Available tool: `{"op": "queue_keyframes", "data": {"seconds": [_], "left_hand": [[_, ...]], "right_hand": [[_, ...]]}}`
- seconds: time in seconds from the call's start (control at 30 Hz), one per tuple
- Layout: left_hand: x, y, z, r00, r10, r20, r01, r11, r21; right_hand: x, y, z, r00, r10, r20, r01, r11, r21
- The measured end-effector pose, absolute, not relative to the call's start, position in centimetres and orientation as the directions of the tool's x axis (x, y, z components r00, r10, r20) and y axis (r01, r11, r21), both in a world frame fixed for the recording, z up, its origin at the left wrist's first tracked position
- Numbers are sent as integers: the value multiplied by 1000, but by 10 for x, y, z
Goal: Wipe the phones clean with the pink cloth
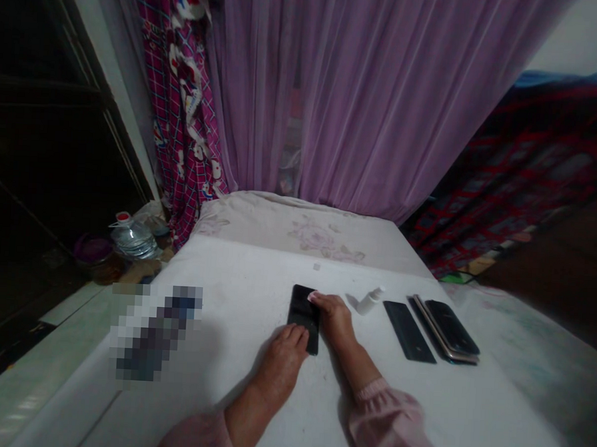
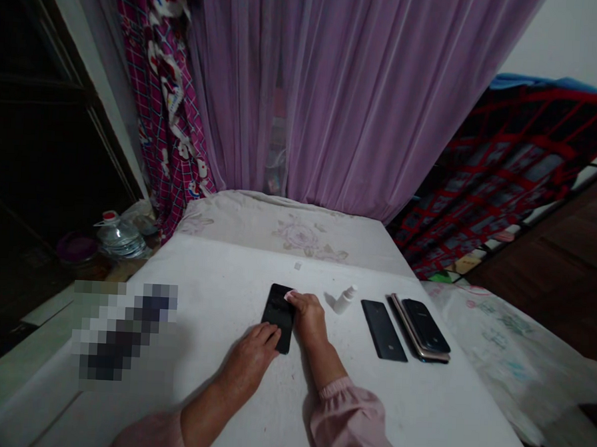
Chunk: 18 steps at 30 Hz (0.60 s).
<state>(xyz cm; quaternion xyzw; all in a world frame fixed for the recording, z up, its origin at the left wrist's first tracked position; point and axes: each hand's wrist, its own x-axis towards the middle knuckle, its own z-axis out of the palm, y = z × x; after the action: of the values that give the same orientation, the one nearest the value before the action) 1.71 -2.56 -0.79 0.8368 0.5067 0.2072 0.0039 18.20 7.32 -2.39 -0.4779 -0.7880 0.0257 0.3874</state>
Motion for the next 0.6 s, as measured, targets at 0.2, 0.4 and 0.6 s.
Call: {"op": "queue_keyframes", "data": {"seconds": [0.2,0.4,0.6], "left_hand": [[16,-25,-9,417,838,352,845,-500,191],[16,-23,-12,430,830,356,842,-511,173],[16,-23,-11,452,825,338,841,-521,146]], "right_hand": [[176,80,-29,-183,801,570,770,477,-423],[177,22,-38,-206,817,539,762,480,-435],[172,50,-25,-149,853,499,777,414,-475]]}}
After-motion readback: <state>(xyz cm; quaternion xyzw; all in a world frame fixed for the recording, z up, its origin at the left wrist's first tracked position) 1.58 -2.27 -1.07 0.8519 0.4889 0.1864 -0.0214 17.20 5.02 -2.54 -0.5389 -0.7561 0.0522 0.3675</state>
